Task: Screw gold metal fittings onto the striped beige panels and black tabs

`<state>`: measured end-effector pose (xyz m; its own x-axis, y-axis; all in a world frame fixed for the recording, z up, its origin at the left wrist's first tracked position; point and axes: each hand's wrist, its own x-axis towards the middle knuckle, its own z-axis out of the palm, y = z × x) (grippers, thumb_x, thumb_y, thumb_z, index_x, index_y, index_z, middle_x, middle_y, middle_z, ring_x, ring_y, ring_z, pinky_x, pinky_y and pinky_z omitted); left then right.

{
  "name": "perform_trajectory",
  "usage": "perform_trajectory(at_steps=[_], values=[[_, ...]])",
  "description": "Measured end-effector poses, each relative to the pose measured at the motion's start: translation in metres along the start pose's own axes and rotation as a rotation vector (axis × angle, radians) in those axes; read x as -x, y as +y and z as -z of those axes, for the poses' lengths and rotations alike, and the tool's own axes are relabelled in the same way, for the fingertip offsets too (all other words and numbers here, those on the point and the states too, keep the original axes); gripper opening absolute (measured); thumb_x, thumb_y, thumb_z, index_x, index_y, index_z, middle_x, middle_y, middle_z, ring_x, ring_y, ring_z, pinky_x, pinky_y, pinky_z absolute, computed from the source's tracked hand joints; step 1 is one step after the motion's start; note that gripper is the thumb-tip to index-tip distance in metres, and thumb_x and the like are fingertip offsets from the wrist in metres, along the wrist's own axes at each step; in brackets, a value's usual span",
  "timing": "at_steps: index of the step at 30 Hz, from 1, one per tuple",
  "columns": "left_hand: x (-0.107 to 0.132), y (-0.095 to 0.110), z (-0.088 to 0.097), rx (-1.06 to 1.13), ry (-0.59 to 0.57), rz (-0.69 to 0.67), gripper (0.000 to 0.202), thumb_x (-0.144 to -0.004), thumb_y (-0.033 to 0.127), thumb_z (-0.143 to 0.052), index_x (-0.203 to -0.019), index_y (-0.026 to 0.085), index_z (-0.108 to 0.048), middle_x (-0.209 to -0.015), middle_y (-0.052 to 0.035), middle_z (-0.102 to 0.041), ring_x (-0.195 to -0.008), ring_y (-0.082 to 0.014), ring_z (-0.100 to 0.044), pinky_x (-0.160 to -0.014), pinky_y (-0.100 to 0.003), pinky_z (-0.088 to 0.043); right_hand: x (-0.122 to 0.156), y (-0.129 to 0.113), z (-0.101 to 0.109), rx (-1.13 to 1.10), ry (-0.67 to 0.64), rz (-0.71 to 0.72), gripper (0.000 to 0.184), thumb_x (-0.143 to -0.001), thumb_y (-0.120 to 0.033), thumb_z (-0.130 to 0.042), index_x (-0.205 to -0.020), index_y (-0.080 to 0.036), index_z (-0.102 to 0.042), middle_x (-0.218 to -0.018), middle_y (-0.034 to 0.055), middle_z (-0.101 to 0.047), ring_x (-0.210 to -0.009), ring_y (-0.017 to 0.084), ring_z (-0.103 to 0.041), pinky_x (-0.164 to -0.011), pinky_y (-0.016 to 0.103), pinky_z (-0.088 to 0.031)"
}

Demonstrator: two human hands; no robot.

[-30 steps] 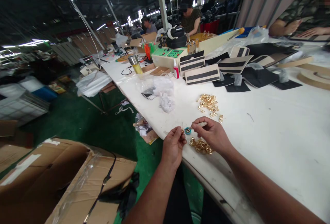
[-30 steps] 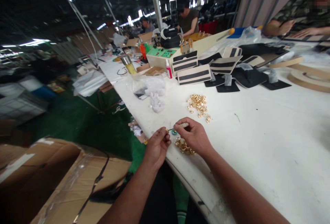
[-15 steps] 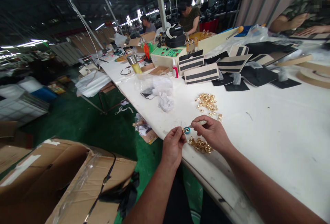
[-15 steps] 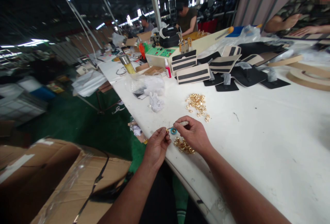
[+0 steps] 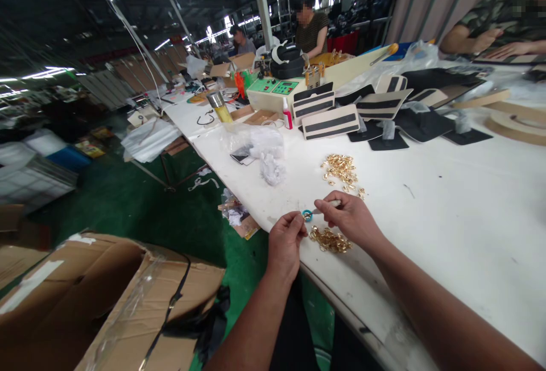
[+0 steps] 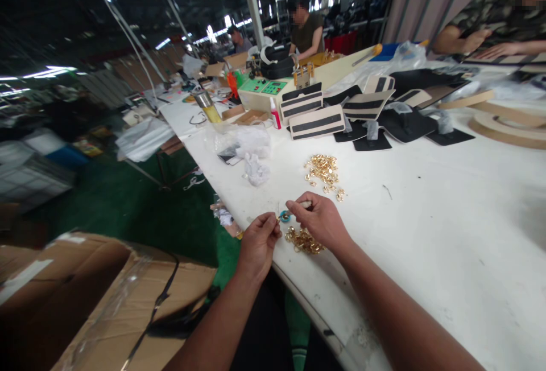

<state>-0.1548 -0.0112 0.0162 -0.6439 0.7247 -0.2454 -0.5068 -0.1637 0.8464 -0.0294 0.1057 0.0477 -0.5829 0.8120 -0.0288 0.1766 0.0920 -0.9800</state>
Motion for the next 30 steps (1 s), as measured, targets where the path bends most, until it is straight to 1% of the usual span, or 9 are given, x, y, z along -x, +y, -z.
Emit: perform_trajectory(at_steps=[4, 10, 13, 16, 19, 22, 26, 28, 30], values=[[0.001, -0.005, 0.000, -0.092, 0.016, -0.038, 0.037, -0.068, 0.038, -0.094, -0.090, 0.014, -0.077, -0.063, 0.0022, -0.065, -0.062, -0.0087, -0.055, -0.065, -0.020, -0.044, -0.004, 0.001, 0.007, 0.081, 0.009, -0.039, 0.048, -0.088, -0.065, -0.070, -0.074, -0.020, -0.068, -0.057, 0.0004, -0.067, -0.050, 0.016, -0.064, -0.054, 0.027, -0.048], [-0.001, -0.003, -0.002, -0.165, 0.016, -0.064, 0.041, -0.067, 0.042, -0.093, -0.091, 0.014, -0.076, -0.063, 0.0021, -0.064, -0.061, -0.0092, -0.055, -0.063, -0.021, -0.043, -0.006, -0.003, 0.026, -0.041, -0.279, 0.137, 0.029, -0.090, -0.046, -0.072, -0.104, -0.021, -0.072, -0.075, -0.0006, -0.071, -0.064, 0.014, -0.062, -0.060, 0.026, -0.047], [-0.002, -0.003, -0.001, -0.229, 0.003, -0.076, 0.042, -0.066, 0.042, -0.093, -0.091, 0.014, -0.077, -0.062, 0.0024, -0.064, -0.060, -0.0091, -0.054, -0.063, -0.021, -0.043, -0.007, -0.003, 0.035, -0.076, -0.338, 0.127, 0.027, -0.089, -0.043, -0.074, -0.104, -0.020, -0.072, -0.074, -0.0006, -0.071, -0.065, 0.014, -0.063, -0.061, 0.025, -0.047], [-0.001, -0.006, 0.000, -0.318, -0.005, -0.104, 0.041, -0.067, 0.043, -0.092, -0.092, 0.014, -0.077, -0.062, 0.0036, -0.063, -0.062, -0.0089, -0.054, -0.064, -0.021, -0.043, -0.009, -0.005, 0.040, -0.008, -0.287, 0.069, 0.028, -0.087, -0.047, -0.075, -0.089, -0.019, -0.072, -0.066, -0.0003, -0.070, -0.059, 0.015, -0.066, -0.056, 0.025, -0.048], [0.001, -0.008, -0.002, -0.418, -0.016, -0.132, 0.039, -0.069, 0.043, -0.091, -0.094, 0.016, -0.078, -0.064, 0.0040, -0.064, -0.063, -0.0097, -0.055, -0.066, -0.022, -0.044, -0.011, -0.008, 0.045, 0.121, -0.229, 0.030, 0.039, -0.086, -0.056, -0.075, -0.073, -0.019, -0.068, -0.059, 0.0010, -0.069, -0.050, 0.015, -0.064, -0.049, 0.026, -0.046], [0.005, -0.007, -0.008, -0.512, -0.039, -0.152, 0.034, -0.070, 0.039, -0.090, -0.091, 0.016, -0.079, -0.066, 0.0030, -0.067, -0.062, -0.0103, -0.055, -0.065, -0.024, -0.045, -0.013, -0.010, 0.052, 0.166, -0.147, 0.035, 0.043, -0.086, -0.058, -0.075, -0.068, -0.020, -0.066, -0.055, 0.0009, -0.067, -0.048, 0.015, -0.063, -0.048, 0.025, -0.045], [0.014, -0.010, -0.013, -0.683, -0.103, -0.207, 0.027, -0.074, 0.037, -0.087, -0.091, 0.018, -0.080, -0.078, -0.0015, -0.075, -0.069, -0.0151, -0.064, -0.069, -0.027, -0.051, -0.020, -0.007, 0.066, -0.031, 0.057, 0.090, 0.027, -0.088, -0.045, -0.074, -0.082, -0.019, -0.073, -0.066, 0.0013, -0.071, -0.054, 0.014, -0.065, -0.052, 0.024, -0.046], [0.020, -0.013, -0.015, -0.858, -0.165, -0.312, 0.021, -0.079, 0.037, -0.083, -0.092, 0.020, -0.081, -0.084, -0.0029, -0.077, -0.072, -0.0172, -0.066, -0.072, -0.030, -0.053, -0.025, -0.002, 0.073, -0.221, 0.155, 0.055, 0.020, -0.084, -0.038, -0.076, -0.091, -0.019, -0.074, -0.073, 0.0019, -0.072, -0.057, 0.013, -0.065, -0.051, 0.023, -0.046], [0.026, -0.015, -0.017, -1.015, -0.252, -0.480, 0.013, -0.083, 0.032, -0.080, -0.092, 0.023, -0.081, -0.088, -0.0034, -0.078, -0.075, -0.0185, -0.067, -0.076, -0.033, -0.055, -0.029, 0.005, 0.078, -0.383, 0.210, -0.008, 0.021, -0.079, -0.032, -0.079, -0.094, -0.018, -0.074, -0.076, 0.0020, -0.073, -0.058, 0.012, -0.064, -0.050, 0.022, -0.045]])
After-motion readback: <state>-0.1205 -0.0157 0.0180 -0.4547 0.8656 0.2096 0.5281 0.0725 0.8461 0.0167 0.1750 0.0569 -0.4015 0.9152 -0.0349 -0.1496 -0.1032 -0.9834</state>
